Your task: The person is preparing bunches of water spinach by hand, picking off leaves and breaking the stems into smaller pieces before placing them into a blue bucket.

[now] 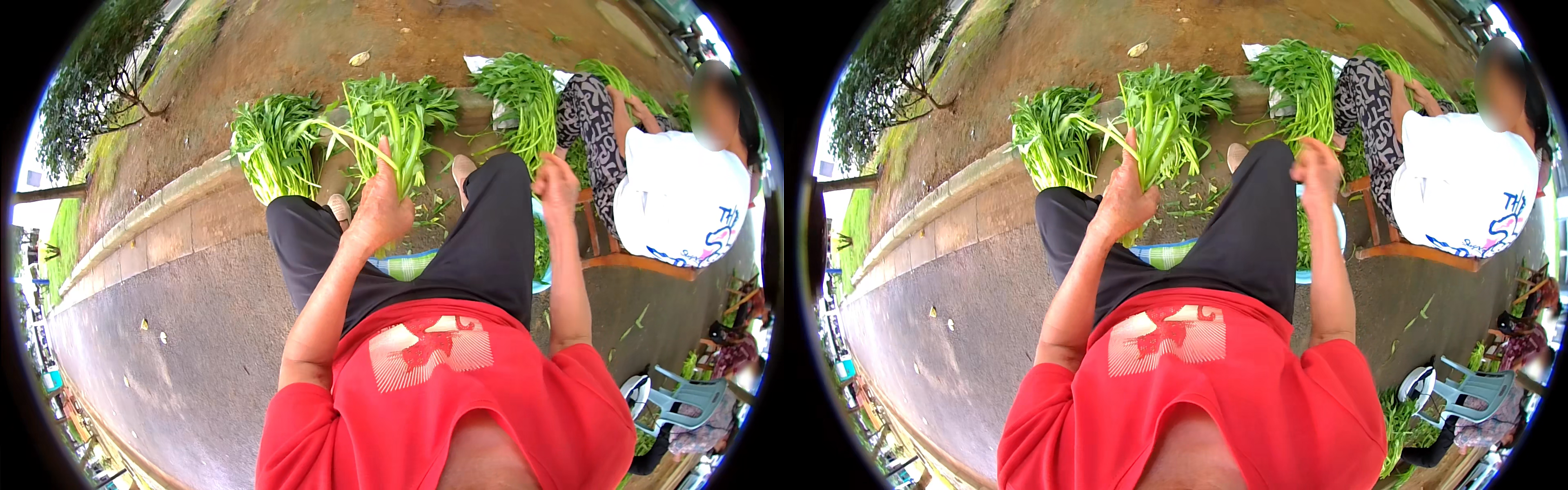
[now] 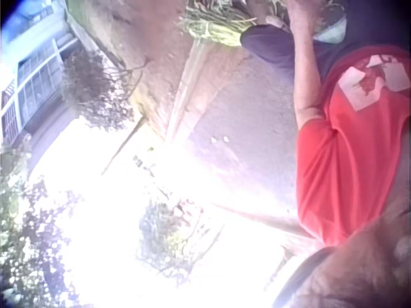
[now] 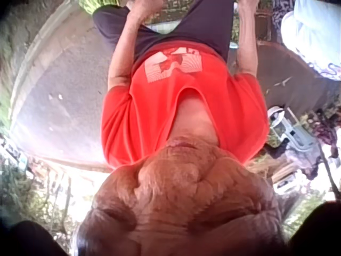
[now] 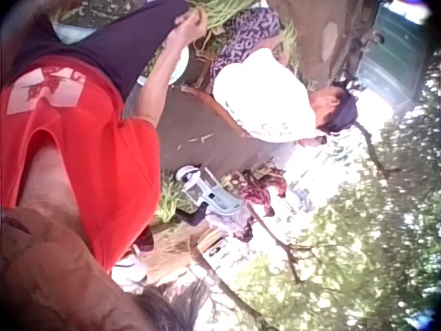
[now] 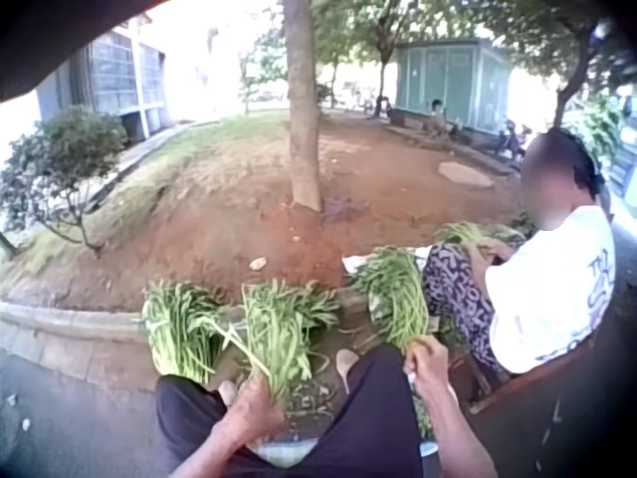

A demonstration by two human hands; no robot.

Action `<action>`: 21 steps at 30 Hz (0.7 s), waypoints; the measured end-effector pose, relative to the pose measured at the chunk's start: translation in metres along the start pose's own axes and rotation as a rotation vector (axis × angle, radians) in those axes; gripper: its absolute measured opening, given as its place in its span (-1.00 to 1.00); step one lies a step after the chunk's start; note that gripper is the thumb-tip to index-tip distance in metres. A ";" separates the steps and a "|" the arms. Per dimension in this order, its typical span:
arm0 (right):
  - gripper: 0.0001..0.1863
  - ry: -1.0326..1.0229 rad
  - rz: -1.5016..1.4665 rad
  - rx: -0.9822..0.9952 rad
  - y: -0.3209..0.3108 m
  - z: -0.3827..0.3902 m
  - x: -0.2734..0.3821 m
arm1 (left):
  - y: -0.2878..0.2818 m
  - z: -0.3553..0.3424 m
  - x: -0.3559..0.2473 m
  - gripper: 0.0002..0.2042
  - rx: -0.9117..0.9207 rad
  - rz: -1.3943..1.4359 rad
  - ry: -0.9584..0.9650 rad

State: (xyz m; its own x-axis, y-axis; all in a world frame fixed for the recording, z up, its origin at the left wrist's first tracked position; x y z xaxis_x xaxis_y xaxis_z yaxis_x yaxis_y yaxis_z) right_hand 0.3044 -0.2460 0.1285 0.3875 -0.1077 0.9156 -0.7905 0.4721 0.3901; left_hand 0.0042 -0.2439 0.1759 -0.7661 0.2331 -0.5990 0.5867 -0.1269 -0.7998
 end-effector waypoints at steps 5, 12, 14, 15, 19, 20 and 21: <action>-0.78 -0.024 0.240 0.684 0.126 0.085 -0.004 | 0.010 0.000 -0.006 -0.17 0.004 0.134 0.080; -0.90 -0.088 0.288 0.832 0.139 0.092 -0.027 | 0.016 0.011 -0.003 -0.17 0.054 0.289 0.048; -0.92 -0.047 0.317 0.865 0.134 0.091 -0.027 | 0.026 0.015 0.000 -0.20 0.055 0.325 0.063; -0.92 -0.208 0.354 0.855 0.133 0.092 -0.025 | 0.033 0.017 0.005 -0.22 0.051 0.371 0.074; -0.86 -0.682 0.432 0.699 0.129 0.108 -0.026 | 0.043 0.026 -0.001 -0.20 0.172 0.621 -0.050; -0.88 -0.720 0.432 0.656 0.129 0.109 -0.029 | 0.039 0.028 -0.005 -0.19 0.247 0.743 -0.143; -0.89 -0.553 0.375 0.566 0.125 0.105 -0.030 | 0.035 0.023 -0.011 -0.17 0.251 0.639 -0.174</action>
State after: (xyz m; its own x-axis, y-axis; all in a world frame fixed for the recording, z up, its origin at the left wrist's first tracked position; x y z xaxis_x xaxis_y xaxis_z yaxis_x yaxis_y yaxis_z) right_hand 0.1438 -0.2756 0.1603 -0.1147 -0.5109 0.8519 -0.9933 0.0718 -0.0907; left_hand 0.0266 -0.2733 0.1537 -0.3350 -0.1160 -0.9351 0.8732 -0.4111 -0.2618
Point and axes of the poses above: each hand's wrist, its own z-axis away from the middle knuckle, its own y-axis out of the palm, x = y × z, the point moved 2 cm from there along -z, towards the middle knuckle, and after that the axes turned 11 degrees about -z, right-handed, at the moved point
